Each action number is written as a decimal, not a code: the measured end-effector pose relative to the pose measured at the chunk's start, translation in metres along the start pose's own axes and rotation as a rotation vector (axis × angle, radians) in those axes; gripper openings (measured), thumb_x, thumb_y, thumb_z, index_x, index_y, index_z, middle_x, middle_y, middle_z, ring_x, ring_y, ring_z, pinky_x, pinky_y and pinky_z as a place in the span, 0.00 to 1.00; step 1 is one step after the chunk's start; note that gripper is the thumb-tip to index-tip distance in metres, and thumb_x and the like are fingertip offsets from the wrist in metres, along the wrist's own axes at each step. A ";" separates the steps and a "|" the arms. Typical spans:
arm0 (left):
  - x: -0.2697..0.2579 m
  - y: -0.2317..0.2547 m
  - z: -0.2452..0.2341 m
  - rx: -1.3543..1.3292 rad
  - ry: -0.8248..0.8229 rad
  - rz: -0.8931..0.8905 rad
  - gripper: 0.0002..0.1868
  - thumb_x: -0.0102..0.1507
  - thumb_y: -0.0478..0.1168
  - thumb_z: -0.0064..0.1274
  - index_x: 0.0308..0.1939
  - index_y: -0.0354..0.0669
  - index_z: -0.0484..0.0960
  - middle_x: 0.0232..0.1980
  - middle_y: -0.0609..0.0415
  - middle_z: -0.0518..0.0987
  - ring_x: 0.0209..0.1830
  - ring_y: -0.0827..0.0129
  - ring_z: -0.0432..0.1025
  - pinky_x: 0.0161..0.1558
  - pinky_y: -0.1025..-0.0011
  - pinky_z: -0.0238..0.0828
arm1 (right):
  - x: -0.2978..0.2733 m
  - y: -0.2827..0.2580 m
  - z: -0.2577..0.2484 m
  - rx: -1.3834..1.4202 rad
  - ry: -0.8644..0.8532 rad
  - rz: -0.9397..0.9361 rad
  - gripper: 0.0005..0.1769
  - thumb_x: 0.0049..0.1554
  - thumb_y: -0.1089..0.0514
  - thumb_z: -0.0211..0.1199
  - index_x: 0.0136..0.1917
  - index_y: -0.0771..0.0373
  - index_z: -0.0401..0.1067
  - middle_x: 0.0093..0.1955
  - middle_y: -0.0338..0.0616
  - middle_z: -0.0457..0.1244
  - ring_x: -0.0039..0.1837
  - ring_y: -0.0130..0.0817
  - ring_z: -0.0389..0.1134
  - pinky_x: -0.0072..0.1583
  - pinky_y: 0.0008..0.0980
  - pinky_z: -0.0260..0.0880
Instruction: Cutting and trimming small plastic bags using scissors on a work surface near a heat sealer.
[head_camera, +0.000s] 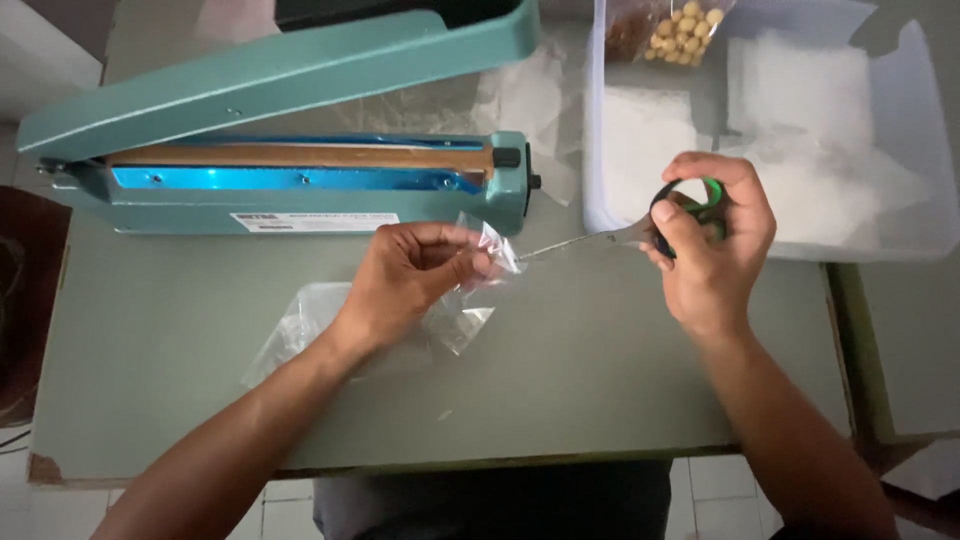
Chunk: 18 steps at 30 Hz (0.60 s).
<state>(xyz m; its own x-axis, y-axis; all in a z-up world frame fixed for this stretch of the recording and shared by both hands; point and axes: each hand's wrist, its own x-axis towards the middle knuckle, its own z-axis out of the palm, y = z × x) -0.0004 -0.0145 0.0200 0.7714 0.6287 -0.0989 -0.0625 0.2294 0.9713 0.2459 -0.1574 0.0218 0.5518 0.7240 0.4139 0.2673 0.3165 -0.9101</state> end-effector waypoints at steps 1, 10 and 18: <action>0.002 -0.003 -0.001 -0.001 0.004 0.004 0.10 0.62 0.31 0.62 0.46 0.28 0.85 0.36 0.43 0.87 0.37 0.67 0.82 0.41 0.75 0.80 | 0.000 0.001 0.000 0.001 -0.005 -0.003 0.10 0.61 0.68 0.59 0.56 0.70 0.63 0.54 0.52 0.58 0.28 0.24 0.56 0.27 0.22 0.57; 0.002 -0.002 -0.003 0.127 -0.054 0.040 0.11 0.60 0.37 0.64 0.46 0.43 0.88 0.45 0.51 0.90 0.45 0.71 0.85 0.51 0.74 0.86 | -0.007 -0.012 0.009 -0.183 0.043 -0.121 0.11 0.63 0.60 0.61 0.55 0.63 0.63 0.57 0.50 0.58 0.31 0.27 0.57 0.29 0.24 0.58; 0.002 -0.005 -0.003 0.082 -0.050 -0.029 0.12 0.57 0.36 0.66 0.45 0.41 0.88 0.42 0.50 0.89 0.43 0.69 0.85 0.53 0.72 0.86 | -0.009 -0.004 -0.002 -0.300 0.140 -0.355 0.16 0.62 0.58 0.63 0.57 0.63 0.60 0.54 0.58 0.60 0.54 0.41 0.62 0.46 0.34 0.64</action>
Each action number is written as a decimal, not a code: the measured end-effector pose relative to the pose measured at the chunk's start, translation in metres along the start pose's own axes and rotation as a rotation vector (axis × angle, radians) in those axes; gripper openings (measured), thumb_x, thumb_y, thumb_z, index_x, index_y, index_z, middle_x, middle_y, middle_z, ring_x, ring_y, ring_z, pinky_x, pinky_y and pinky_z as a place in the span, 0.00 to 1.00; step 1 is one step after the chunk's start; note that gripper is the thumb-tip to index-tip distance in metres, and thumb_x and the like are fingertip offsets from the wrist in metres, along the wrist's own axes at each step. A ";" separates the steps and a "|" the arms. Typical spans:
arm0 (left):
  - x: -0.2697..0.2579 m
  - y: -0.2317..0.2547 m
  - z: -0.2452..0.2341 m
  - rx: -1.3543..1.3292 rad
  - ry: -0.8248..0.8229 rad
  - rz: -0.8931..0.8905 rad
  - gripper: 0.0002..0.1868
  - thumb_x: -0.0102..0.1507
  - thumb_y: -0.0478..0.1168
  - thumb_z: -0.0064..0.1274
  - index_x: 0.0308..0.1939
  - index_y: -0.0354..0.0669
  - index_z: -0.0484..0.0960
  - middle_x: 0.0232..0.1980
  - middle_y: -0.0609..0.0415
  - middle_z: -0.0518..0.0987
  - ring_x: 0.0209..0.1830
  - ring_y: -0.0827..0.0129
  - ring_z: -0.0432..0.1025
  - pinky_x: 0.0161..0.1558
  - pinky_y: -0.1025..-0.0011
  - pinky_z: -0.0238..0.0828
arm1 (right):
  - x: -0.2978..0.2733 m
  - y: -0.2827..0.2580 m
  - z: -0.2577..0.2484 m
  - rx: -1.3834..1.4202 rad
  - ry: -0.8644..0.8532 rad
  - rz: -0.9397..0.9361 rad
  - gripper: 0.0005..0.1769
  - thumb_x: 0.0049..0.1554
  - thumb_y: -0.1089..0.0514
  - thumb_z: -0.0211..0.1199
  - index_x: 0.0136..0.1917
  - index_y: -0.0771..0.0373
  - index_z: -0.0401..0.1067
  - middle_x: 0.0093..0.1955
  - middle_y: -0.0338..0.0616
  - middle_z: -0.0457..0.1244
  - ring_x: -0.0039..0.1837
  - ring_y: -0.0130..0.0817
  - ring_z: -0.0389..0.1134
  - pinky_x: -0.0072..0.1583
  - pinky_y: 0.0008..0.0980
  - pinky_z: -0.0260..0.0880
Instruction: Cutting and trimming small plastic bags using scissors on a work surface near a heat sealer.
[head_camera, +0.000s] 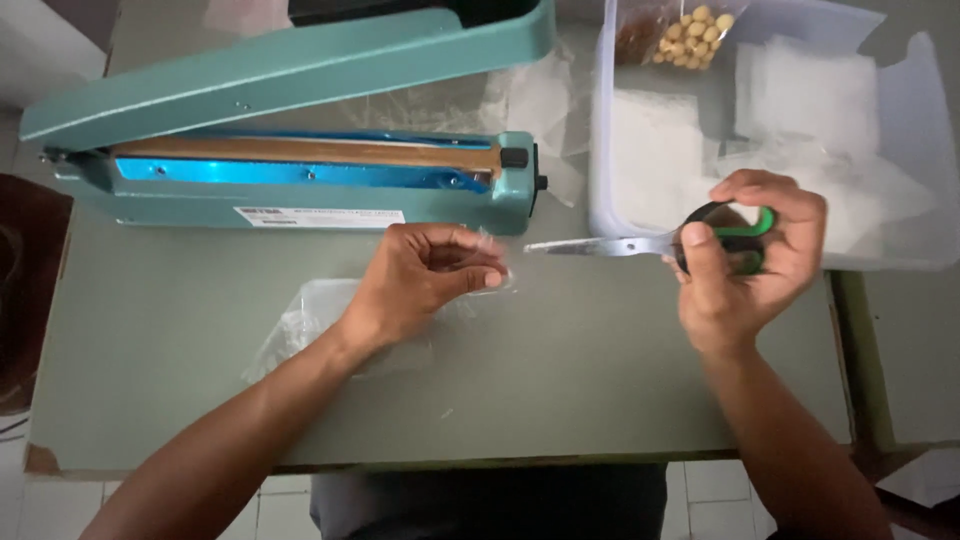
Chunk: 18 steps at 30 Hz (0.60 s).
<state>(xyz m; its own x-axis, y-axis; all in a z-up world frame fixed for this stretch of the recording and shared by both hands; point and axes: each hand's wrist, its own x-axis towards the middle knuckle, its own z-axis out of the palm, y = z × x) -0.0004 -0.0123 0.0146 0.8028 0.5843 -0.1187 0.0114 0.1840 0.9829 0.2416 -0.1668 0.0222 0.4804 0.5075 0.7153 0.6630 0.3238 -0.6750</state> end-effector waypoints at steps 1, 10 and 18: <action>-0.001 -0.001 -0.001 -0.001 0.001 -0.006 0.12 0.57 0.36 0.66 0.45 0.41 0.88 0.42 0.50 0.89 0.43 0.69 0.85 0.53 0.72 0.86 | 0.000 -0.001 0.001 0.001 -0.002 0.006 0.16 0.62 0.58 0.63 0.57 0.63 0.60 0.54 0.58 0.60 0.54 0.41 0.62 0.46 0.34 0.64; -0.003 0.006 0.006 0.028 0.032 -0.076 0.16 0.52 0.36 0.70 0.44 0.40 0.89 0.41 0.46 0.90 0.44 0.67 0.87 0.53 0.74 0.85 | -0.010 0.005 -0.003 -0.004 -0.032 -0.058 0.17 0.59 0.62 0.65 0.57 0.61 0.60 0.50 0.56 0.61 0.54 0.36 0.63 0.37 0.26 0.56; 0.001 0.000 0.000 0.024 -0.153 0.035 0.11 0.65 0.37 0.59 0.48 0.35 0.87 0.40 0.43 0.87 0.39 0.67 0.80 0.43 0.66 0.84 | -0.011 0.017 0.002 0.220 -0.304 -0.020 0.26 0.54 0.64 0.69 0.57 0.75 0.57 0.49 0.61 0.62 0.41 0.36 0.67 0.42 0.27 0.69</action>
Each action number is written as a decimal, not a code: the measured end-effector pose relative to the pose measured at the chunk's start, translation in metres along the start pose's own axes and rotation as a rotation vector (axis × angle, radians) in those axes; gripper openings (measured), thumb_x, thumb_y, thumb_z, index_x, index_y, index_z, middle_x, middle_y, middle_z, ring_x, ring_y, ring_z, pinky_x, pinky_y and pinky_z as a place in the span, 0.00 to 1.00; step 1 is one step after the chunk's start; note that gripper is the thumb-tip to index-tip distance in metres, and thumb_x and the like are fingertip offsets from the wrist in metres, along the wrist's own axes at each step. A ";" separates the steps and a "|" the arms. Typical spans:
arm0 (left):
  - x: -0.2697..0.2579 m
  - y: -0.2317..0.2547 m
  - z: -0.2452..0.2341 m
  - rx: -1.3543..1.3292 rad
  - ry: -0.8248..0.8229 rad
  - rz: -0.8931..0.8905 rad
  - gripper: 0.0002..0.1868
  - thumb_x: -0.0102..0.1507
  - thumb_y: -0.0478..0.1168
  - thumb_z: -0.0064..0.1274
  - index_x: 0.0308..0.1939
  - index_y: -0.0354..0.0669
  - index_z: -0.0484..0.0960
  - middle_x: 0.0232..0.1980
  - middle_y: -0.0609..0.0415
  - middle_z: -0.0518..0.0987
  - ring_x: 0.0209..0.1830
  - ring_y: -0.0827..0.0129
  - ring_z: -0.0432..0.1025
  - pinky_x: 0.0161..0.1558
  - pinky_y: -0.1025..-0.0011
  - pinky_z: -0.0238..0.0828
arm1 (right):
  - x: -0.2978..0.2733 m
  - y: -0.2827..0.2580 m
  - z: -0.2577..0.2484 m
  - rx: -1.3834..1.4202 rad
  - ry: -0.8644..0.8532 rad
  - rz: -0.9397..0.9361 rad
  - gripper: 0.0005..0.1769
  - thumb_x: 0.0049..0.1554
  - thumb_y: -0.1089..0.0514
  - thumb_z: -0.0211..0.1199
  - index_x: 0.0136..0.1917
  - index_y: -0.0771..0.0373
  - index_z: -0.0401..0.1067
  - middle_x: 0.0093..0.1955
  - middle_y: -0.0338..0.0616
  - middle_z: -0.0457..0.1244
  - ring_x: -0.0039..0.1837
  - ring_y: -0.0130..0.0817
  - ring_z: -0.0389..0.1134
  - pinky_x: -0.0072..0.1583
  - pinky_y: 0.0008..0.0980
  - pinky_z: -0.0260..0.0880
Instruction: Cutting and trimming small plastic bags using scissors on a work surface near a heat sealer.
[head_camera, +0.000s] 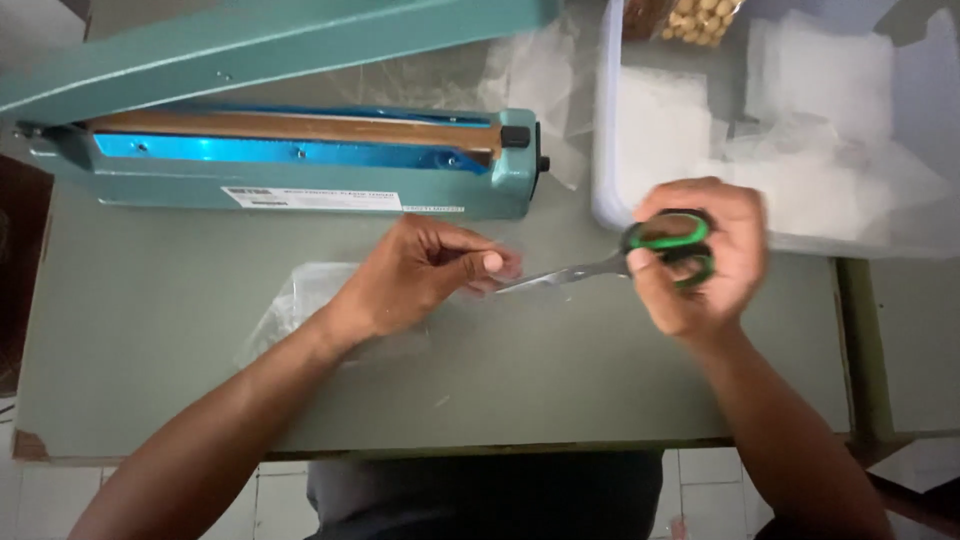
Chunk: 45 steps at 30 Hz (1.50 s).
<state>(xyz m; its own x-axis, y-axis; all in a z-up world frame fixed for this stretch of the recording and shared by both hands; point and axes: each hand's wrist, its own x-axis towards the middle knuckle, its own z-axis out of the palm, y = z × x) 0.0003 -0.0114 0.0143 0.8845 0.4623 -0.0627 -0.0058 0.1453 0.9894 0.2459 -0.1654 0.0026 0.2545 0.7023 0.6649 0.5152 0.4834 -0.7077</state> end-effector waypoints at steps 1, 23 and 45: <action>0.000 -0.006 -0.001 -0.002 0.002 -0.002 0.11 0.65 0.37 0.59 0.48 0.35 0.87 0.40 0.43 0.87 0.39 0.67 0.80 0.43 0.66 0.84 | -0.003 -0.001 0.006 0.002 -0.003 0.003 0.26 0.54 0.64 0.69 0.57 0.75 0.57 0.49 0.61 0.62 0.41 0.36 0.67 0.42 0.27 0.69; -0.008 0.002 -0.003 0.058 -0.257 -0.029 0.16 0.72 0.33 0.43 0.58 0.30 0.82 0.39 0.49 0.82 0.38 0.74 0.74 0.44 0.68 0.83 | 0.003 -0.026 0.037 0.034 -0.362 0.402 0.19 0.65 0.64 0.56 0.66 0.70 0.54 0.53 0.55 0.63 0.36 0.29 0.63 0.38 0.26 0.69; -0.009 0.023 -0.018 0.281 -0.336 -0.139 0.16 0.69 0.33 0.45 0.59 0.32 0.82 0.40 0.43 0.84 0.36 0.69 0.77 0.37 0.70 0.85 | 0.010 -0.018 0.026 0.095 -0.368 0.423 0.24 0.63 0.64 0.57 0.69 0.68 0.52 0.54 0.56 0.63 0.34 0.28 0.62 0.35 0.23 0.68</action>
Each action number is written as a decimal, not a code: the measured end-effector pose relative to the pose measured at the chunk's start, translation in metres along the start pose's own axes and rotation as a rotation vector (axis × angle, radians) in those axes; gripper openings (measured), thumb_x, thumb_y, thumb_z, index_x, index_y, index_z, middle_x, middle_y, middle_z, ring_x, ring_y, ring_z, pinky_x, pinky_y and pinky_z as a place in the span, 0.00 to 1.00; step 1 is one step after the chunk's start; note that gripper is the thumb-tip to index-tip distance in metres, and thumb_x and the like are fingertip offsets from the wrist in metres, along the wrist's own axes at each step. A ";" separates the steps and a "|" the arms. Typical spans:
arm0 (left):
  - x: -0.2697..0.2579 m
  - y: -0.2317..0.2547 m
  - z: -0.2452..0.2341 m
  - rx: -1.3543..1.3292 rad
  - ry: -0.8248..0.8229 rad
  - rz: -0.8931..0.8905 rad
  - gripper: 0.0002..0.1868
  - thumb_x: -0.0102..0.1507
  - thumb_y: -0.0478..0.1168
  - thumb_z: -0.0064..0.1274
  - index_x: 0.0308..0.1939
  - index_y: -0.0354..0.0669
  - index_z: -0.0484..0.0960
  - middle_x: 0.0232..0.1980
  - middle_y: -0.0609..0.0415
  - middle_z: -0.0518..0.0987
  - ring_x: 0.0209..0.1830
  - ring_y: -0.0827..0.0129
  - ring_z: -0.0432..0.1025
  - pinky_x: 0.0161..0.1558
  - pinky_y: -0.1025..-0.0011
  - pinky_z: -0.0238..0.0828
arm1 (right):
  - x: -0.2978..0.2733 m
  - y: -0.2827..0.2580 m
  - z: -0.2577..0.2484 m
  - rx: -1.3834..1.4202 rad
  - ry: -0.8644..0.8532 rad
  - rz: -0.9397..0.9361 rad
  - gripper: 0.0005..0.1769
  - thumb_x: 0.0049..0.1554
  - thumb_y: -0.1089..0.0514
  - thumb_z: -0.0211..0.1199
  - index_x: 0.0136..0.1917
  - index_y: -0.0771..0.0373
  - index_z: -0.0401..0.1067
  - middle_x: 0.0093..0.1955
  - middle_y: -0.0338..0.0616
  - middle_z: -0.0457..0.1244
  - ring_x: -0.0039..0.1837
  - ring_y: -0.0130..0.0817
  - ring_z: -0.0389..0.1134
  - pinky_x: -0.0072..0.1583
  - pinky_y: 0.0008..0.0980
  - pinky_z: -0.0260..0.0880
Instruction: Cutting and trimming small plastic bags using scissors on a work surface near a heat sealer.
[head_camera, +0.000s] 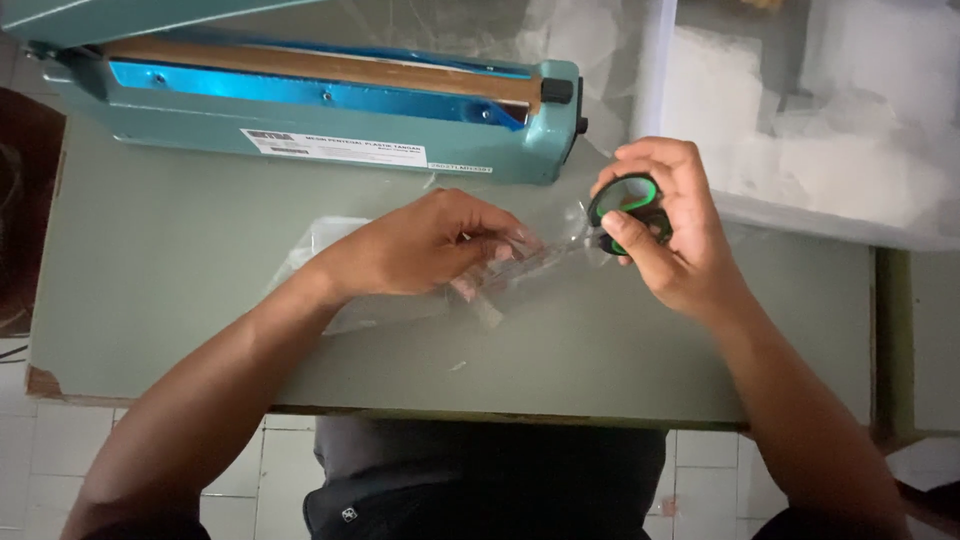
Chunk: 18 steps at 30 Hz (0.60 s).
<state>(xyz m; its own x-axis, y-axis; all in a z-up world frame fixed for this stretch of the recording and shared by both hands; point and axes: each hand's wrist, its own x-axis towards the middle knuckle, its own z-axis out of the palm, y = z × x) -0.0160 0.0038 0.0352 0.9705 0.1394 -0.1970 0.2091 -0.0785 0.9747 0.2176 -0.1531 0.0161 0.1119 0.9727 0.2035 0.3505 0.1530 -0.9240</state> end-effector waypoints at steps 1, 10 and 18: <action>0.001 -0.004 0.001 -0.001 -0.005 -0.002 0.16 0.69 0.33 0.45 0.59 0.32 0.82 0.40 0.43 0.84 0.36 0.69 0.77 0.37 0.70 0.85 | -0.002 0.000 0.002 0.001 0.004 0.004 0.24 0.63 0.64 0.57 0.69 0.68 0.52 0.54 0.56 0.63 0.34 0.28 0.62 0.35 0.23 0.68; 0.008 -0.012 0.009 -0.146 -0.052 -0.068 0.17 0.70 0.40 0.47 0.59 0.35 0.82 0.43 0.44 0.86 0.41 0.61 0.84 0.42 0.60 0.87 | -0.002 0.005 0.012 -0.024 0.073 -0.061 0.22 0.65 0.64 0.57 0.68 0.70 0.54 0.56 0.56 0.63 0.39 0.29 0.65 0.41 0.23 0.69; 0.009 -0.011 0.001 -0.199 -0.014 -0.122 0.15 0.70 0.36 0.45 0.53 0.32 0.84 0.42 0.45 0.86 0.37 0.65 0.82 0.42 0.62 0.86 | -0.003 -0.003 -0.003 0.042 -0.085 0.045 0.29 0.61 0.64 0.59 0.71 0.66 0.49 0.57 0.55 0.63 0.33 0.26 0.62 0.38 0.20 0.68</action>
<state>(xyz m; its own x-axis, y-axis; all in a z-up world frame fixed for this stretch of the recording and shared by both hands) -0.0096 0.0049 0.0231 0.9414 0.1218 -0.3146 0.2985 0.1342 0.9449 0.2187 -0.1565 0.0192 0.0467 0.9897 0.1350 0.3069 0.1144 -0.9448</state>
